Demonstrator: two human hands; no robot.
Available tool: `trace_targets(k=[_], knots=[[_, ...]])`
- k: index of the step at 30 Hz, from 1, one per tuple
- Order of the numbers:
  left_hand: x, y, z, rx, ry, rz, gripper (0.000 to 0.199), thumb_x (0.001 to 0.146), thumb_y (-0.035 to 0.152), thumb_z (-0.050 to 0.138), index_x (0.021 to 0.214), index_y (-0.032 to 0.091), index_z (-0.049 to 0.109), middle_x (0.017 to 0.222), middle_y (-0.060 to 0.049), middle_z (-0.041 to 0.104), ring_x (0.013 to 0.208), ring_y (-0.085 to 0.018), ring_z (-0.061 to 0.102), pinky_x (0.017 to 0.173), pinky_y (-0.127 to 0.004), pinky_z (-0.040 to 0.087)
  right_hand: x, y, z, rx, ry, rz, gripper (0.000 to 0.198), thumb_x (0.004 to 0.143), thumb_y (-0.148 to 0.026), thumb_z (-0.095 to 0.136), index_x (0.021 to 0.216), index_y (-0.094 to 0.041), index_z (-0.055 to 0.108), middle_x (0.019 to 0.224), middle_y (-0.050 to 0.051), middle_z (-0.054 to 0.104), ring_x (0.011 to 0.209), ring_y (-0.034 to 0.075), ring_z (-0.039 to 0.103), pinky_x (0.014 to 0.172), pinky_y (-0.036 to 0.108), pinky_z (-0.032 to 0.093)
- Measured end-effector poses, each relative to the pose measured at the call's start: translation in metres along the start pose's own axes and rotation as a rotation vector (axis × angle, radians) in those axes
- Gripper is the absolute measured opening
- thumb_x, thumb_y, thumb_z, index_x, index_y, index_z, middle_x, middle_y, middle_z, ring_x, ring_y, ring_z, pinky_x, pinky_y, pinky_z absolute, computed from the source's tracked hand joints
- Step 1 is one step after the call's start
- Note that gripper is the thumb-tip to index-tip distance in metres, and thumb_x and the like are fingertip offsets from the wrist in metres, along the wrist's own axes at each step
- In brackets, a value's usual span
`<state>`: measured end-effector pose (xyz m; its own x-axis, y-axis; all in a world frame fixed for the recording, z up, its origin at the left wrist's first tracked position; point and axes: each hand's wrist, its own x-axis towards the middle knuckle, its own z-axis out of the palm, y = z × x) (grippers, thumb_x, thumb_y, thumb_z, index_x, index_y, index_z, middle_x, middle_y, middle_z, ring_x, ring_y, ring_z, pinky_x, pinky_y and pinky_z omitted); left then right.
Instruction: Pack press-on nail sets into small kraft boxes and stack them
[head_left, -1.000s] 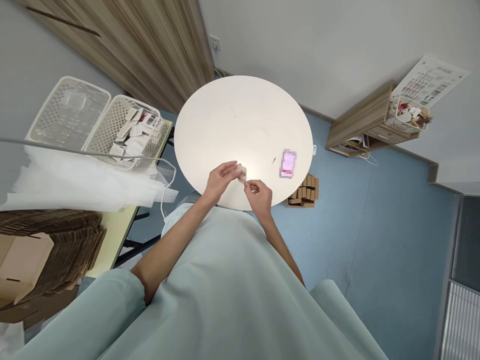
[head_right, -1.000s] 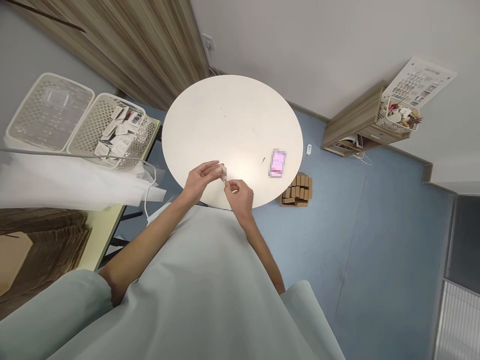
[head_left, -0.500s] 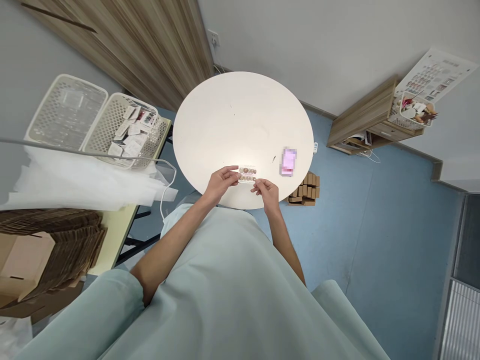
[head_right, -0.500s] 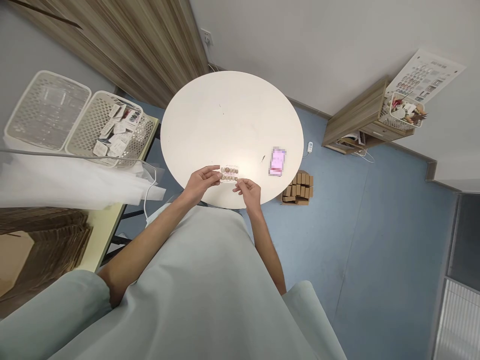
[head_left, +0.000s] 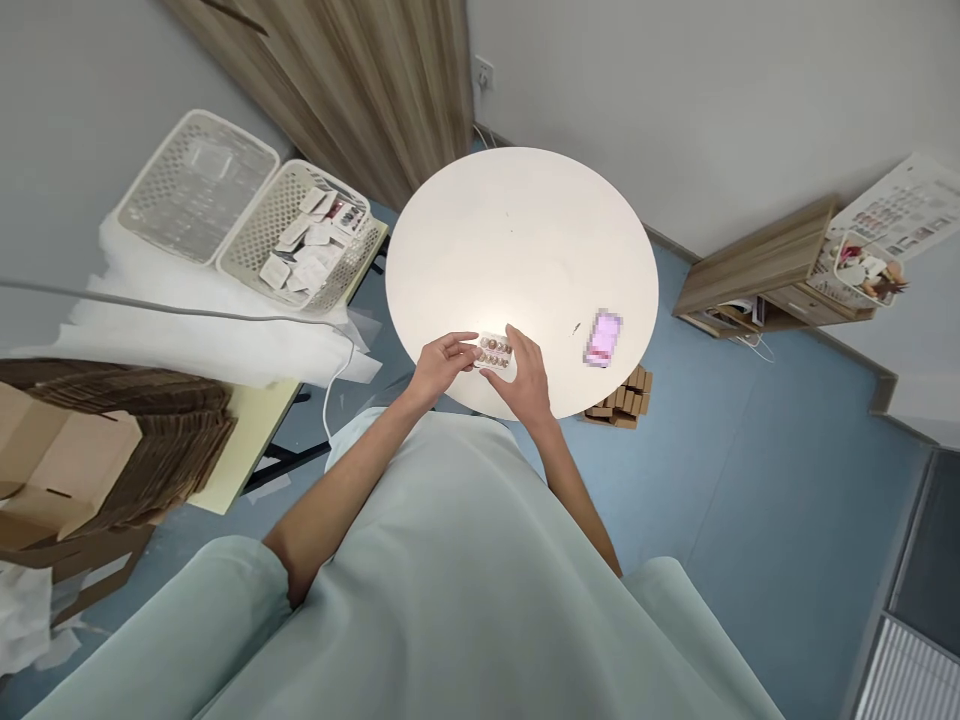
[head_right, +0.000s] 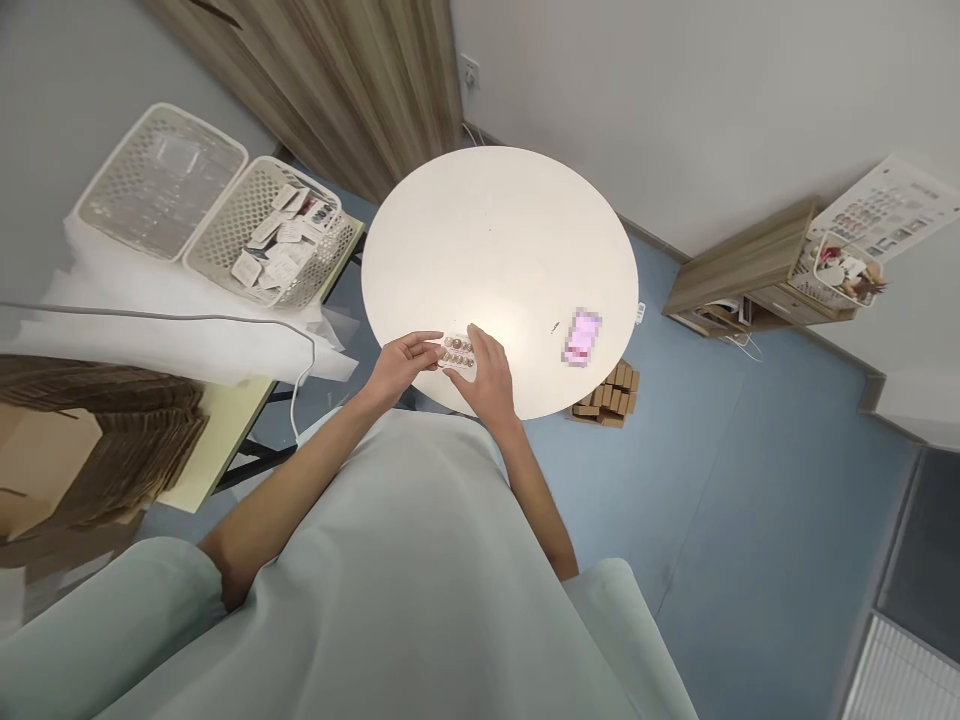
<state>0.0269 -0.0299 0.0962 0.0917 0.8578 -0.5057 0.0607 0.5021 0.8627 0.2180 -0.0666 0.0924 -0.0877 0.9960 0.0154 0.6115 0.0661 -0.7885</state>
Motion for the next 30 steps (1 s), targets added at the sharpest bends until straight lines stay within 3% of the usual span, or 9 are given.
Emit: trace_targets(k=[4, 11, 17, 26, 30], knots=[[-0.003, -0.006, -0.029, -0.023, 0.044, -0.001, 0.068, 0.069, 0.064, 0.093, 0.120, 0.020, 0.080, 0.104, -0.012, 0.083, 0.099, -0.030, 0.076, 0.093, -0.048, 0.063, 0.018, -0.012, 0.023, -0.036, -0.155, -0.035, 0.072, 0.105, -0.045, 0.070, 0.170, -0.031, 0.043, 0.163, 0.011, 0.059, 0.150, 0.033, 0.054, 0.126, 0.054, 0.047], [0.003, -0.016, -0.095, -0.018, 0.099, -0.031, 0.065, 0.069, 0.062, 0.092, 0.118, 0.022, 0.079, 0.108, -0.012, 0.083, 0.098, -0.031, 0.077, 0.095, -0.050, 0.063, 0.050, -0.038, 0.077, -0.074, -0.277, -0.065, 0.078, 0.101, -0.040, 0.077, 0.170, -0.029, 0.044, 0.154, 0.013, 0.067, 0.142, 0.035, 0.060, 0.121, 0.053, 0.050], [0.013, -0.022, -0.159, -0.058, 0.215, -0.051, 0.052, 0.072, 0.052, 0.090, 0.114, 0.023, 0.079, 0.126, -0.015, 0.081, 0.123, -0.035, 0.074, 0.108, -0.048, 0.059, 0.073, -0.054, 0.127, -0.198, -0.266, 0.002, 0.077, 0.098, -0.037, 0.079, 0.167, -0.023, 0.048, 0.150, 0.016, 0.069, 0.141, 0.034, 0.061, 0.120, 0.052, 0.050], [0.036, -0.035, -0.257, -0.235, 0.338, -0.015, 0.050, 0.073, 0.046, 0.086, 0.116, 0.021, 0.077, 0.126, -0.014, 0.081, 0.113, -0.031, 0.076, 0.106, -0.048, 0.059, 0.093, -0.098, 0.152, -0.389, -0.176, 0.064, 0.077, 0.100, -0.046, 0.075, 0.166, -0.017, 0.047, 0.159, 0.022, 0.061, 0.148, 0.036, 0.054, 0.122, 0.055, 0.046], [0.042, -0.034, -0.290, -0.299, 0.366, -0.006, 0.047, 0.076, 0.045, 0.083, 0.116, 0.020, 0.076, 0.126, -0.014, 0.080, 0.115, -0.030, 0.074, 0.107, -0.047, 0.057, 0.100, -0.131, 0.165, -0.404, -0.127, 0.049, 0.055, 0.103, -0.039, 0.068, 0.154, -0.019, 0.060, 0.156, 0.019, 0.063, 0.147, 0.034, 0.055, 0.121, 0.054, 0.047]])
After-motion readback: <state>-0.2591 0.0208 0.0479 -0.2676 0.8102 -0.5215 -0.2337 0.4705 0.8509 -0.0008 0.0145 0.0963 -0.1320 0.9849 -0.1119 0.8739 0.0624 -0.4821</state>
